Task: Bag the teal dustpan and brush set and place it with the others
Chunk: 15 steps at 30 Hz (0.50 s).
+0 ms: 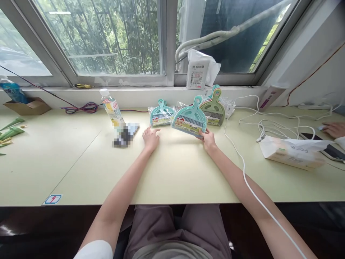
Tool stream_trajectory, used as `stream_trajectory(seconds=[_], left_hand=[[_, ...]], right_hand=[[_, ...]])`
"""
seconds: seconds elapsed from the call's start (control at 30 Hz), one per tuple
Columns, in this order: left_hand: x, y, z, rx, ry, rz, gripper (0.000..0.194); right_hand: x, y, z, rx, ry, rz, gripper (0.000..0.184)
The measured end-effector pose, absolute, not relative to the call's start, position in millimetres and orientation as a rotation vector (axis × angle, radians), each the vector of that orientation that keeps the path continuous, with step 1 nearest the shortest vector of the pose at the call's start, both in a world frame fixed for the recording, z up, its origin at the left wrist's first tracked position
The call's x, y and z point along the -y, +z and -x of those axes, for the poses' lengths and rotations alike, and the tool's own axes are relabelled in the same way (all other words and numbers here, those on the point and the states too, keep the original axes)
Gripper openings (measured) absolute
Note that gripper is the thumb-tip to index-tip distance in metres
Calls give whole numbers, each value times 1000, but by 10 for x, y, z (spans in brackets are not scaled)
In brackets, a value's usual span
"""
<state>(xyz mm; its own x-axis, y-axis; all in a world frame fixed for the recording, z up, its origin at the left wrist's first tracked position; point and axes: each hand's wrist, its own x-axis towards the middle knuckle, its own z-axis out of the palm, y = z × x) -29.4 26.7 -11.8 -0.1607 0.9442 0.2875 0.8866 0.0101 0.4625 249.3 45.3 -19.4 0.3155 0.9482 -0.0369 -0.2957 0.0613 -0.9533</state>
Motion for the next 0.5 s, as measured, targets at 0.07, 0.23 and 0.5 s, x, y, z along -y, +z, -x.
stream_trajectory(seconds=[0.07, 0.23, 0.5], left_hand=[[-417, -135, 396, -2211, 850, -1915, 42], [-797, -162, 645, -2072, 863, -2088, 43], [-1219, -315, 842, -1844, 1280, -1895, 39]], right_hand=[[-452, -195, -2471, 764, 1094, 1111, 25], [-470, -262, -2355, 918, 1091, 1150, 29], [-728, -383, -2132, 1094, 932, 1266, 31]])
